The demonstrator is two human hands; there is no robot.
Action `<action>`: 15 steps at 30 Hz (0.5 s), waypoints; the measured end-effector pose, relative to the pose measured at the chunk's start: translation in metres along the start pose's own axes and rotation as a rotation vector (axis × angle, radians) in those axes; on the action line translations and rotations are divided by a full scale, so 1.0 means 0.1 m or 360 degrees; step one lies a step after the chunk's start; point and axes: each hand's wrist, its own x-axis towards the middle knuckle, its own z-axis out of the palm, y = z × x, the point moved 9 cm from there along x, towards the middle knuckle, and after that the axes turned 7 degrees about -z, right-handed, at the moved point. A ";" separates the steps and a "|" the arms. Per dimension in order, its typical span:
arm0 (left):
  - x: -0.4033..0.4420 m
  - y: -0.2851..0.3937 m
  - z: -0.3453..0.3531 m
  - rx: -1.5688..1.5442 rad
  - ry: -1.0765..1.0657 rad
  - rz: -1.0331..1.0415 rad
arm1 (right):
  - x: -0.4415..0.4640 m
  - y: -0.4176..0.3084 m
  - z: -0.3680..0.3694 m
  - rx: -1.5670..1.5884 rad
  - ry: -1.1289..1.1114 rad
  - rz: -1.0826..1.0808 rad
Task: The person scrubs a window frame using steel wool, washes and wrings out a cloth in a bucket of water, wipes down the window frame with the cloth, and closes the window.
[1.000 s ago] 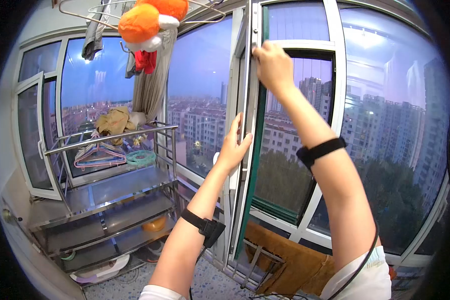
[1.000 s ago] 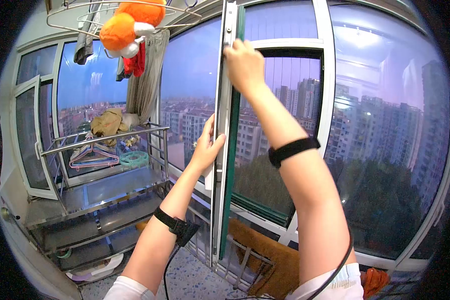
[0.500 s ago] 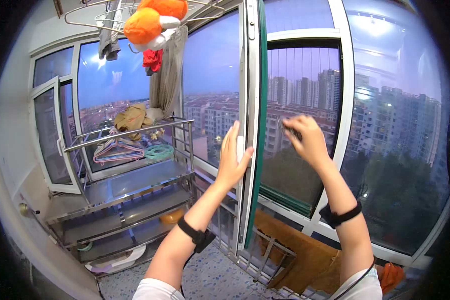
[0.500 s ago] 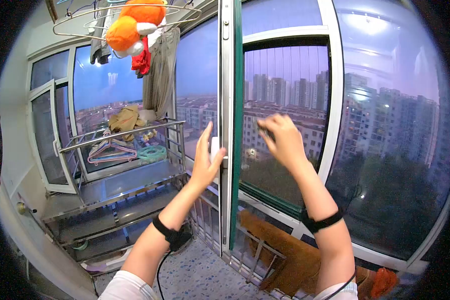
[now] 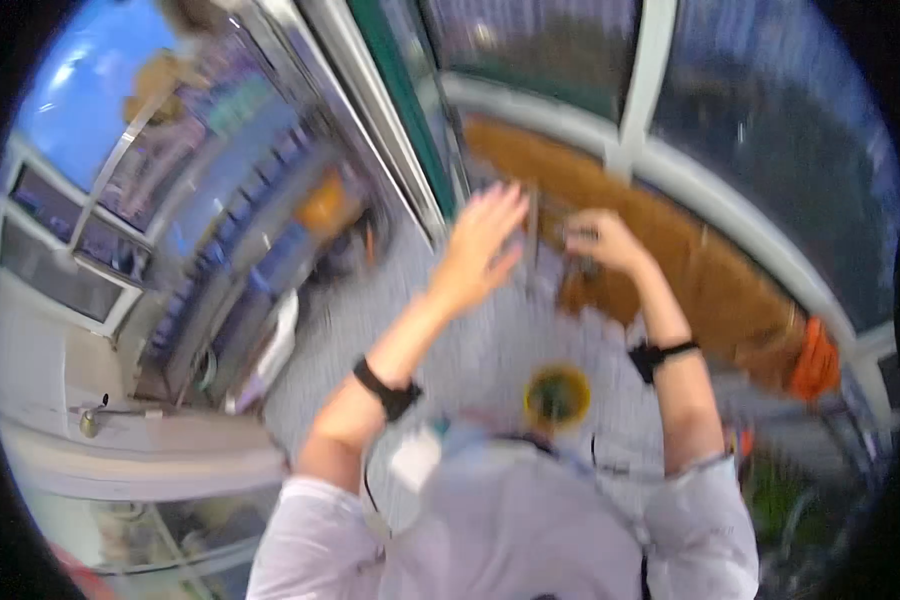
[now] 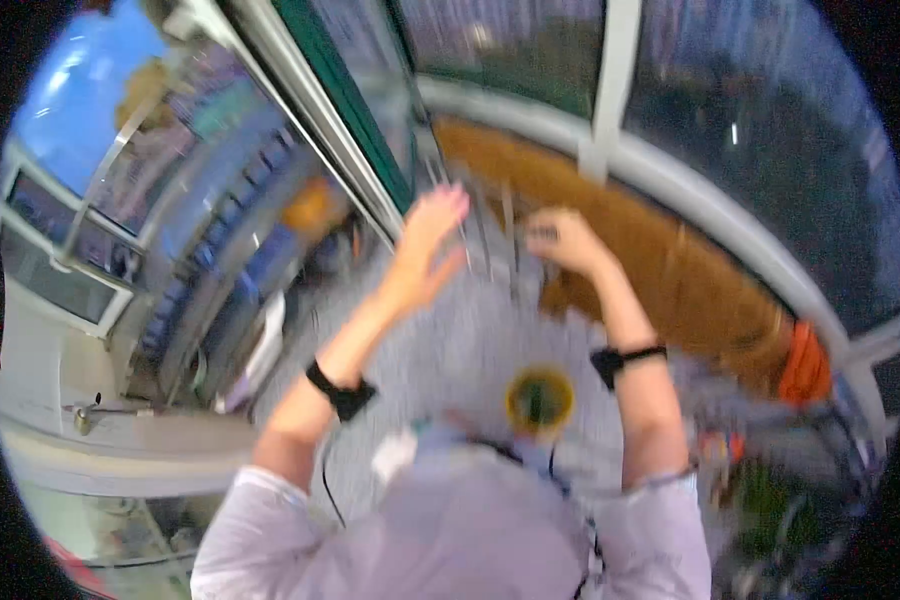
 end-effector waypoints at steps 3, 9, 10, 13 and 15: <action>-0.32 -0.10 0.66 -0.0222 -0.0439 -0.0057 | -0.72 1.02 0.75 -0.0157 -0.0029 0.0342; -1.31 -0.48 2.11 -0.0490 -0.1313 -0.0203 | -2.66 2.52 2.28 0.0442 -0.0083 0.1364; -1.51 -0.49 2.38 -0.0489 -0.1444 -0.0142 | -2.99 2.65 2.49 0.0514 0.0016 0.1501; -2.00 -0.52 3.04 -0.0510 -0.1703 -0.0126 | -3.90 2.96 3.29 0.0338 0.0071 0.1742; -2.35 -0.55 3.42 -0.0523 -0.1859 -0.0196 | -4.24 2.93 3.60 0.0284 0.0027 0.1843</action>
